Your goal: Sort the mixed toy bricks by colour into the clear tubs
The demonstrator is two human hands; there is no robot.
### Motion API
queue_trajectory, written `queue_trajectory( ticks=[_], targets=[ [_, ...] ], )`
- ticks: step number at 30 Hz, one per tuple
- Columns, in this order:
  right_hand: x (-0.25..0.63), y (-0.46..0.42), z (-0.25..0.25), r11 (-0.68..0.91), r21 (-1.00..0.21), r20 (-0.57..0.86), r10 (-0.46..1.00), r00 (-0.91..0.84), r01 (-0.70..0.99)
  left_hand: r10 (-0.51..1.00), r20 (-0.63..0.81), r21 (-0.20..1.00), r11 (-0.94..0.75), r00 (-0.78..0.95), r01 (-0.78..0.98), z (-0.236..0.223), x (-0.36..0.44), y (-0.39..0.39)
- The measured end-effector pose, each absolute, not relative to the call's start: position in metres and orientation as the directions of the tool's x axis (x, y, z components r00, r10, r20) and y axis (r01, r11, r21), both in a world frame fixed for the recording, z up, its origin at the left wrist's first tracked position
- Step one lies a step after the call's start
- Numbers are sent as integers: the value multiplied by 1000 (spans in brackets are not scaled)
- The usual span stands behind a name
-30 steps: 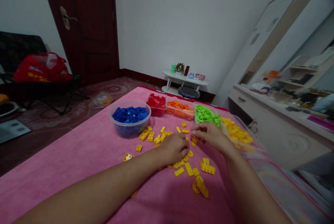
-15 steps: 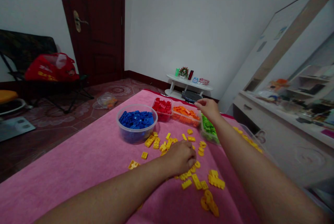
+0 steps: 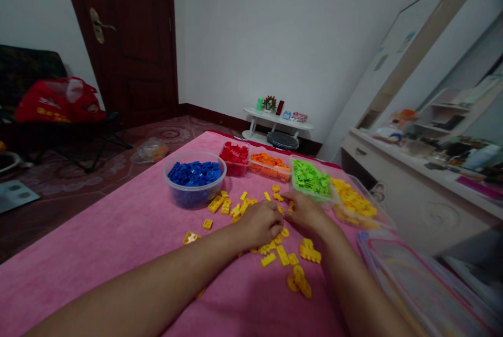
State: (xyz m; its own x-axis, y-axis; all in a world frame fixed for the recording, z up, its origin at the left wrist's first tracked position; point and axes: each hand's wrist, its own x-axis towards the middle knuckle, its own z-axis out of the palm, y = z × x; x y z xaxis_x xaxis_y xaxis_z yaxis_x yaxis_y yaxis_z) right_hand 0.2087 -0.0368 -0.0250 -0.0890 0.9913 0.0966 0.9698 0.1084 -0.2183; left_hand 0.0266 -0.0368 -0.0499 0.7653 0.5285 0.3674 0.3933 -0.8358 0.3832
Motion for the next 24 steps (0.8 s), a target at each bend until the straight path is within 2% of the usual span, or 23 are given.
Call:
queue_trajectory(
  ticks=[4,7,10,12,16,21,24],
  targets=[
    [202,-38,-9,9,-173,45,999,-2,985,553,363,389,-821,750,418,-49,27,-38],
    [198,-26,-2,-29,-176,101,994,47,984,576,364,368,-811,731,455,-49,27,-38],
    [194,-9,-10,113,-258,207,977,-60,959,582,368,349,-809,725,473,-50,27,-39],
    [191,1,-21,229,-303,222,961,-165,925,575,373,344,-814,728,467,-49,27,-41],
    [185,2,-33,289,-343,119,957,-264,894,553,406,332,-831,728,447,-46,26,-47],
    [187,-31,-9,299,-431,7,944,-328,851,580,376,320,-813,722,486,-40,23,-50],
    [196,-63,13,249,-320,-3,965,-263,914,612,305,327,-787,730,523,-30,19,-48]
  ],
)
